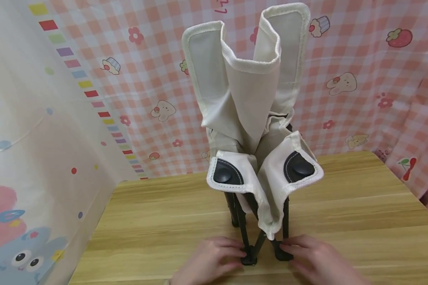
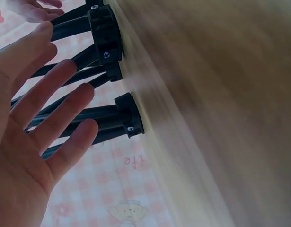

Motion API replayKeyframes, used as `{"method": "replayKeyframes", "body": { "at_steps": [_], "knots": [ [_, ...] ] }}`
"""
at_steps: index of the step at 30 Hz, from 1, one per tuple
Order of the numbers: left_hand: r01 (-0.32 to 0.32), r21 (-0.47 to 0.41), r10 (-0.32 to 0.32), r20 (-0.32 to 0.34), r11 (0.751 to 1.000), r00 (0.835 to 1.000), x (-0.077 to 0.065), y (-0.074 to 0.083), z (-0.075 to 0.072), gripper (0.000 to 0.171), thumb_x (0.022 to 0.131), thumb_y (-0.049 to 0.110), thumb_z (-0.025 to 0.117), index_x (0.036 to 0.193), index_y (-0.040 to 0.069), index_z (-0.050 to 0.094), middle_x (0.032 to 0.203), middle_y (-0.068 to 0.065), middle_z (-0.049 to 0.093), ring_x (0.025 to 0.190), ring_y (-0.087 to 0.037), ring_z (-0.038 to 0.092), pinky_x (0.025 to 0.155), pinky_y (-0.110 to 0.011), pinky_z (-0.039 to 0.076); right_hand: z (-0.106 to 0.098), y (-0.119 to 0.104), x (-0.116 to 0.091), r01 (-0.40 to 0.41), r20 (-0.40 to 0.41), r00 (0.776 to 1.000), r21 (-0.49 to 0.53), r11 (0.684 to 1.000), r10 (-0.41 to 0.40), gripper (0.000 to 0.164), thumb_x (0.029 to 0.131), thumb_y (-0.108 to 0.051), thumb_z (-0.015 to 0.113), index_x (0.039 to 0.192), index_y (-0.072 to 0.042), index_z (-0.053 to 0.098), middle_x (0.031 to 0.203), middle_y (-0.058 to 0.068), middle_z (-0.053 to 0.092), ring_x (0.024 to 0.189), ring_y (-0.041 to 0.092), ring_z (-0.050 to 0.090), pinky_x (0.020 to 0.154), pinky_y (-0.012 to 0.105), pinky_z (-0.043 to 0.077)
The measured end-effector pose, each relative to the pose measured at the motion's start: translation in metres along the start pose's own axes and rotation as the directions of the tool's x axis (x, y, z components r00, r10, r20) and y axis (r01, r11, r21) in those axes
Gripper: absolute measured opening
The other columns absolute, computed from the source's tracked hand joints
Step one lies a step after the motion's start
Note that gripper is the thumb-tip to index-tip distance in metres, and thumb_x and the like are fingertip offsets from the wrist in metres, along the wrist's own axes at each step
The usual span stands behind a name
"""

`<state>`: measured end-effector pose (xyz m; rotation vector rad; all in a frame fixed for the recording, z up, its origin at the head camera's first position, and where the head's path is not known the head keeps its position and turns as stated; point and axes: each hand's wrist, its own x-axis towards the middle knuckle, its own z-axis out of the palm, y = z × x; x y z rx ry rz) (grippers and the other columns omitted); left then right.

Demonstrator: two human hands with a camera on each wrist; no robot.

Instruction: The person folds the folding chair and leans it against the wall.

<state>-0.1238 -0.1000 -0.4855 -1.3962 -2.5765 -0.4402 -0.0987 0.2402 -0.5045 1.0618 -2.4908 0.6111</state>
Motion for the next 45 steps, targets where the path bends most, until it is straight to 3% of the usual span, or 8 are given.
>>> {"method": "replayKeyframes", "body": {
  "at_steps": [5,12,16,23,30,39,45],
  "knots": [
    [-0.042,0.023,0.042,0.026,0.999,0.999,0.004,0.000,0.001,0.016,0.099,0.034,0.074,0.111,0.028,0.082,0.121,0.012,0.079,0.111,0.001,0.074,0.100,-0.010,0.056,0.004,0.002,0.002,0.053,0.006,0.999,-0.004,0.999,-0.053,0.041,0.079,-0.023,0.092,0.118,-0.020,0.079,0.116,0.002,0.077,0.100,0.010,0.074,0.088,-0.002,0.049],
    [-0.136,0.073,0.126,0.120,0.988,0.985,0.012,0.000,0.002,0.018,0.103,0.032,0.068,0.115,0.030,0.081,0.125,0.014,0.077,0.115,0.004,0.071,0.102,-0.006,0.054,0.007,0.004,0.004,0.049,0.093,0.994,0.052,0.997,-0.053,0.033,0.085,-0.019,0.087,0.116,-0.018,0.079,0.115,0.005,0.078,0.100,0.014,0.074,0.072,0.022,0.063],
    [-0.161,0.073,0.150,0.138,0.984,0.979,0.015,0.000,0.005,0.017,0.103,0.031,0.069,0.114,0.030,0.082,0.123,0.014,0.078,0.114,0.005,0.072,0.101,-0.005,0.054,0.010,0.005,0.006,0.059,0.112,0.991,0.076,0.995,-0.068,0.029,0.084,-0.015,0.086,0.112,-0.018,0.079,0.111,0.006,0.078,0.098,0.015,0.074,0.072,0.022,0.063],
    [-0.132,0.059,0.123,0.134,0.990,0.983,0.019,-0.001,0.010,0.013,0.100,0.027,0.074,0.106,0.029,0.084,0.117,0.014,0.079,0.106,0.004,0.073,0.095,-0.005,0.055,0.014,0.004,0.009,0.066,0.054,0.996,0.061,0.996,-0.069,0.032,0.075,-0.005,0.087,0.103,-0.019,0.082,0.102,0.001,0.077,0.092,0.011,0.072,0.078,0.008,0.055],
    [-0.111,0.073,0.100,0.144,0.991,0.985,0.020,0.001,0.009,0.012,0.099,0.026,0.075,0.103,0.031,0.084,0.115,0.015,0.079,0.104,0.004,0.073,0.093,-0.005,0.056,0.016,0.004,0.014,0.138,0.003,0.990,0.083,0.987,-0.139,0.036,0.070,0.002,0.086,0.095,-0.023,0.081,0.098,-0.007,0.075,0.087,0.004,0.069,0.075,0.005,0.052],
    [-0.094,0.045,0.087,0.134,0.995,0.987,0.021,0.001,0.011,0.010,0.097,0.025,0.076,0.101,0.030,0.085,0.112,0.015,0.079,0.102,0.005,0.073,0.091,-0.004,0.056,0.019,0.007,0.017,0.195,-0.045,0.980,0.084,0.977,-0.191,0.030,0.076,-0.001,0.087,0.093,-0.025,0.081,0.097,-0.011,0.073,0.086,0.002,0.068,0.073,0.005,0.052],
    [-0.081,0.020,0.078,0.133,0.997,0.988,0.023,-0.001,0.012,0.010,0.098,0.024,0.076,0.101,0.028,0.085,0.112,0.014,0.080,0.101,0.005,0.073,0.090,-0.004,0.055,0.017,0.006,0.018,0.144,-0.024,0.989,0.082,0.986,-0.143,0.040,0.069,0.005,0.085,0.091,-0.028,0.081,0.098,-0.013,0.073,0.086,-0.001,0.067,0.072,0.003,0.050]
  ]
}}
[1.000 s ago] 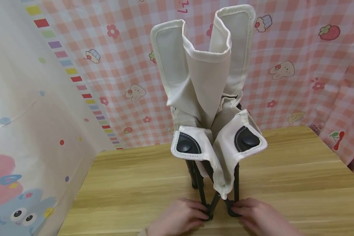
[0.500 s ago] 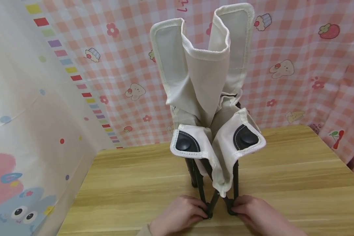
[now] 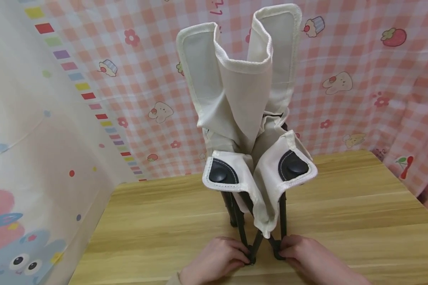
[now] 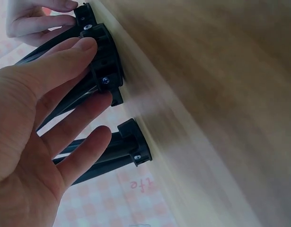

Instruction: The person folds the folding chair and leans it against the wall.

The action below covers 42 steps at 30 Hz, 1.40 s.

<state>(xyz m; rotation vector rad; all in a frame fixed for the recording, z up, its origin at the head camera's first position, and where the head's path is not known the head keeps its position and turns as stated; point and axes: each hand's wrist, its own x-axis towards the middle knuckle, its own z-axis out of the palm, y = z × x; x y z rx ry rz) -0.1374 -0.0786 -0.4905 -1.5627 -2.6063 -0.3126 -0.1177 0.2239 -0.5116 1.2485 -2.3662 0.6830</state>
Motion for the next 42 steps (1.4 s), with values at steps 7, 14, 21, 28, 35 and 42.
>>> {"method": "replayKeyframes", "body": {
  "at_steps": [7,14,21,28,35,42],
  "knots": [
    [0.009,0.036,-0.009,-0.014,0.999,1.000,0.002,-0.002,-0.002,0.010,0.097,0.023,0.076,0.100,0.029,0.084,0.111,0.015,0.080,0.101,0.005,0.073,0.092,-0.005,0.056,0.002,0.000,0.006,-0.017,-0.014,1.000,-0.041,0.999,0.017,0.037,0.066,0.006,0.082,0.083,-0.027,0.078,0.093,-0.015,0.070,0.082,-0.004,0.064,0.067,0.004,0.050],
    [0.064,-0.008,-0.064,0.009,0.998,0.998,0.004,-0.005,-0.003,0.011,0.096,0.022,0.077,0.100,0.028,0.085,0.111,0.014,0.080,0.101,0.005,0.073,0.090,-0.003,0.055,0.003,0.005,0.011,0.002,-0.006,1.000,-0.043,0.999,-0.002,0.034,0.066,0.007,0.081,0.080,-0.024,0.078,0.091,-0.014,0.069,0.081,-0.004,0.062,0.065,0.007,0.049],
    [0.098,-0.021,-0.097,0.005,0.995,0.995,0.007,-0.006,-0.002,0.010,0.096,0.020,0.078,0.099,0.027,0.085,0.110,0.014,0.080,0.099,0.005,0.074,0.087,-0.002,0.055,0.001,0.007,0.017,-0.018,0.009,1.000,-0.058,0.998,0.019,0.033,0.067,0.006,0.082,0.080,-0.024,0.078,0.089,-0.014,0.068,0.079,-0.005,0.062,0.064,0.008,0.050],
    [0.116,-0.022,-0.116,-0.003,0.993,0.993,0.008,-0.008,-0.001,0.010,0.094,0.019,0.079,0.098,0.026,0.085,0.110,0.013,0.081,0.100,0.004,0.075,0.088,-0.004,0.056,0.003,0.010,0.022,-0.013,0.000,1.000,-0.036,0.999,0.013,0.035,0.067,0.008,0.078,0.078,-0.026,0.076,0.087,-0.016,0.067,0.078,-0.006,0.059,0.063,0.008,0.049],
    [0.146,-0.009,-0.146,-0.004,0.989,0.989,0.009,-0.011,-0.002,0.010,0.093,0.020,0.080,0.098,0.028,0.085,0.112,0.014,0.081,0.102,0.003,0.075,0.089,-0.006,0.058,0.004,0.013,0.026,0.002,-0.009,1.000,-0.047,0.999,-0.002,0.034,0.066,0.008,0.079,0.078,-0.024,0.077,0.087,-0.015,0.066,0.078,-0.005,0.059,0.063,0.009,0.049],
    [0.151,-0.009,-0.151,-0.012,0.988,0.988,0.010,-0.015,-0.002,0.010,0.094,0.019,0.079,0.098,0.026,0.085,0.111,0.012,0.081,0.103,0.001,0.076,0.092,-0.007,0.058,0.003,0.016,0.032,-0.008,0.021,1.000,-0.047,0.999,0.009,0.032,0.068,0.008,0.079,0.078,-0.023,0.077,0.085,-0.016,0.064,0.077,-0.007,0.057,0.061,0.010,0.049]
  ]
}}
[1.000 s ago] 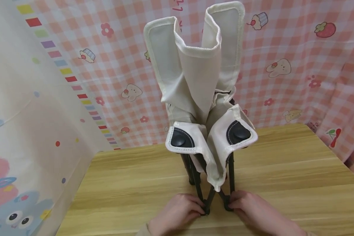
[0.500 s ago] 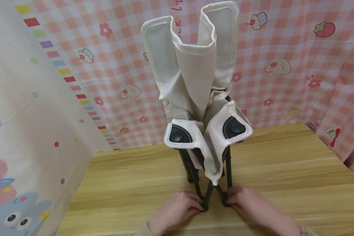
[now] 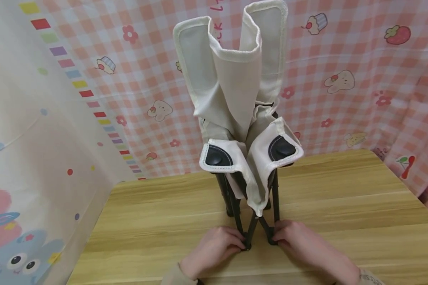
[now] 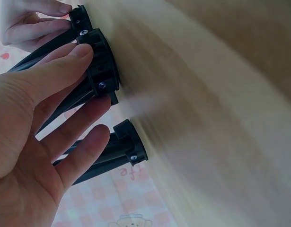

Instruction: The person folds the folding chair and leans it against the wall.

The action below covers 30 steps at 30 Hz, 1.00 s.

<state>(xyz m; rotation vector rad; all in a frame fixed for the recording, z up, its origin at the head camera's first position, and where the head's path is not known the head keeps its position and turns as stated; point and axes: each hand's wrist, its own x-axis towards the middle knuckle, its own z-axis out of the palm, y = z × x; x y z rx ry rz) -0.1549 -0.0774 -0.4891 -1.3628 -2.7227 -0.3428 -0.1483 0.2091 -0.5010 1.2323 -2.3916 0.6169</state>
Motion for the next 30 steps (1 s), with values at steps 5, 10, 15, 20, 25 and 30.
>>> {"method": "replayKeyframes", "body": {
  "at_steps": [5,10,15,20,25,30],
  "knots": [
    [0.012,-0.005,-0.012,-0.003,1.000,1.000,0.001,-0.003,0.001,0.010,0.094,0.019,0.079,0.097,0.025,0.085,0.111,0.011,0.081,0.103,0.001,0.075,0.092,-0.008,0.059,-0.001,0.004,0.005,-0.033,0.054,0.998,0.022,0.999,0.031,0.030,0.072,0.008,0.079,0.080,-0.021,0.079,0.085,-0.014,0.066,0.079,-0.006,0.059,0.062,0.011,0.052],
    [0.002,-0.021,-0.003,-0.035,1.000,0.999,0.003,-0.006,0.002,0.009,0.093,0.018,0.079,0.096,0.024,0.086,0.107,0.011,0.082,0.101,0.001,0.076,0.092,-0.007,0.058,-0.001,0.006,0.009,-0.044,0.072,0.996,0.012,0.999,0.043,0.029,0.073,0.007,0.081,0.081,-0.021,0.080,0.086,-0.013,0.067,0.079,-0.004,0.061,0.064,0.014,0.056],
    [0.005,-0.019,-0.006,-0.034,1.000,0.999,0.006,-0.008,0.001,0.009,0.093,0.017,0.080,0.095,0.023,0.086,0.107,0.011,0.082,0.100,0.001,0.076,0.091,-0.007,0.058,-0.001,0.009,0.010,-0.058,0.079,0.995,0.015,0.998,0.056,0.028,0.074,0.006,0.081,0.081,-0.021,0.080,0.087,-0.012,0.068,0.080,-0.002,0.061,0.065,0.017,0.058],
    [0.017,-0.003,-0.017,-0.020,1.000,1.000,0.010,-0.009,0.001,0.010,0.094,0.018,0.080,0.097,0.026,0.086,0.109,0.012,0.081,0.100,0.002,0.075,0.090,-0.007,0.058,0.000,0.012,0.010,-0.054,0.053,0.997,0.008,0.999,0.053,0.030,0.072,0.007,0.082,0.080,-0.022,0.080,0.088,-0.011,0.069,0.080,-0.001,0.062,0.066,0.018,0.058],
    [0.049,0.000,-0.049,-0.002,0.999,0.999,0.012,-0.012,0.001,0.010,0.094,0.018,0.080,0.097,0.026,0.086,0.110,0.012,0.081,0.101,0.001,0.075,0.090,-0.007,0.059,0.001,0.015,0.013,-0.050,0.055,0.997,0.012,0.999,0.049,0.030,0.074,0.007,0.081,0.079,-0.022,0.078,0.086,-0.013,0.067,0.079,-0.003,0.060,0.064,0.015,0.056],
    [0.074,-0.024,-0.074,0.002,0.997,0.997,0.013,-0.016,0.001,0.010,0.094,0.017,0.080,0.097,0.024,0.086,0.111,0.011,0.081,0.102,0.000,0.075,0.091,-0.008,0.059,0.002,0.018,0.020,-0.034,0.060,0.998,0.017,0.999,0.033,0.028,0.074,0.008,0.080,0.080,-0.019,0.079,0.085,-0.010,0.068,0.078,-0.001,0.061,0.064,0.018,0.057]
  ]
}}
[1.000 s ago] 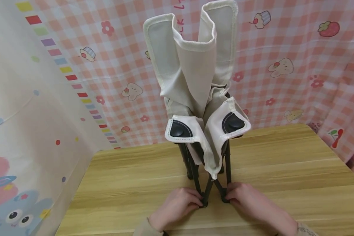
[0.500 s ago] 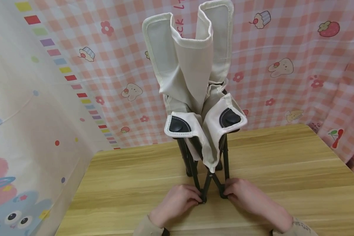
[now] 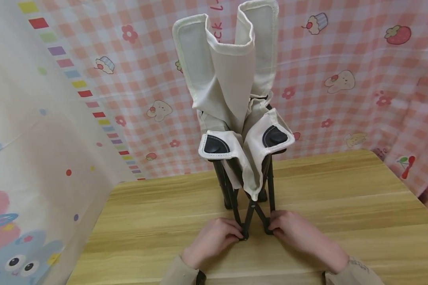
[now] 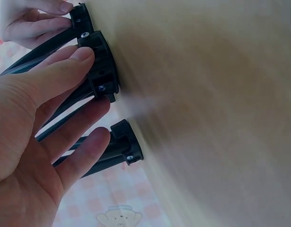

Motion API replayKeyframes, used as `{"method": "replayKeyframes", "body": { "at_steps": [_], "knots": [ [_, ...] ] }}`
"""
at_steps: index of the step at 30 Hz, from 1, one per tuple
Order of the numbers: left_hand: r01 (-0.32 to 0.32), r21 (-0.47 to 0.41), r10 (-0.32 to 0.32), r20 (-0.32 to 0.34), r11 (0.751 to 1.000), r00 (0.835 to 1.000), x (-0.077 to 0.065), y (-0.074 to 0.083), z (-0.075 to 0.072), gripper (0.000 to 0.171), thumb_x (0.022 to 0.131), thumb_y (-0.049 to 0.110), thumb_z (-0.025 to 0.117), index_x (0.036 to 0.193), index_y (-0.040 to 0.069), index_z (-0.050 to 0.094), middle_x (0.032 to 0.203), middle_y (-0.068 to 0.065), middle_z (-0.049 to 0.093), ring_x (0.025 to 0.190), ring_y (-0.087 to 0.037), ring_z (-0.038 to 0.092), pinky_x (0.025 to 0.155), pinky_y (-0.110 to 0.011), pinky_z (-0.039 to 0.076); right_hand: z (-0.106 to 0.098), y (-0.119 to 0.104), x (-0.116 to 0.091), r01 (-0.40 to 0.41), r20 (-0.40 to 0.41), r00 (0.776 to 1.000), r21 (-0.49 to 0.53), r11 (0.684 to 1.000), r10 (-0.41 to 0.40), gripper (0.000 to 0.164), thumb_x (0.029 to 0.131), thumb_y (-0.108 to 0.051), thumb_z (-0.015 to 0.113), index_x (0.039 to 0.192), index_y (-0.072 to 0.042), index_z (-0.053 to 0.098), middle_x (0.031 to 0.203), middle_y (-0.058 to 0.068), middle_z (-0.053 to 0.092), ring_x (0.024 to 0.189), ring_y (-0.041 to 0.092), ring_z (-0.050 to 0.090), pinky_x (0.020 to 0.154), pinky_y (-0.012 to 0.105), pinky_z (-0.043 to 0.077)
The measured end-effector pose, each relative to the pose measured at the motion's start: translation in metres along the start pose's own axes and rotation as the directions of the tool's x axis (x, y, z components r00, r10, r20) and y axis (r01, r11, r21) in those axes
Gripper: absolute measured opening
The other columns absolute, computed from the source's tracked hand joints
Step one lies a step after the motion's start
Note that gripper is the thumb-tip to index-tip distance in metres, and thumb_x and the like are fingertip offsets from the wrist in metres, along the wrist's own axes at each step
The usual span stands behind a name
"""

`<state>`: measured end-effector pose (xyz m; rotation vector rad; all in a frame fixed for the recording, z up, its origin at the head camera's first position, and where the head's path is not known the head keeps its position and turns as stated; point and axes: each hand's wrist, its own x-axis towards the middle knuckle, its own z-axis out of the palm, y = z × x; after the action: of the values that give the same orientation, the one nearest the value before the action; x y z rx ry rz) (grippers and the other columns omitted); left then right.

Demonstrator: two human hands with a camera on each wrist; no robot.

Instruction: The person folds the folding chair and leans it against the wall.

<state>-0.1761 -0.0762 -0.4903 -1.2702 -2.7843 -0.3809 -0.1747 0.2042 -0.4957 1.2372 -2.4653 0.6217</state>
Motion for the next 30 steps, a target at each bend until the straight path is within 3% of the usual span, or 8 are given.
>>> {"method": "replayKeyframes", "body": {
  "at_steps": [10,30],
  "knots": [
    [0.023,0.015,-0.023,0.000,1.000,1.000,0.007,-0.008,-0.001,0.008,0.093,0.018,0.080,0.098,0.022,0.085,0.113,0.008,0.082,0.106,-0.003,0.076,0.096,-0.014,0.061,-0.001,0.005,0.009,-0.053,0.060,0.997,-0.003,0.999,0.053,0.022,0.076,0.007,0.082,0.087,-0.012,0.083,0.091,0.000,0.074,0.081,0.012,0.071,0.071,0.026,0.066],
    [0.072,-0.003,-0.071,0.016,0.997,0.997,0.017,-0.022,-0.002,0.009,0.093,0.018,0.080,0.100,0.022,0.085,0.117,0.008,0.081,0.108,-0.004,0.076,0.094,-0.015,0.062,-0.002,0.013,0.023,-0.106,0.102,0.989,-0.004,0.994,0.106,0.020,0.078,0.006,0.082,0.088,-0.011,0.083,0.093,0.000,0.076,0.085,0.015,0.073,0.074,0.028,0.067]
  ]
}}
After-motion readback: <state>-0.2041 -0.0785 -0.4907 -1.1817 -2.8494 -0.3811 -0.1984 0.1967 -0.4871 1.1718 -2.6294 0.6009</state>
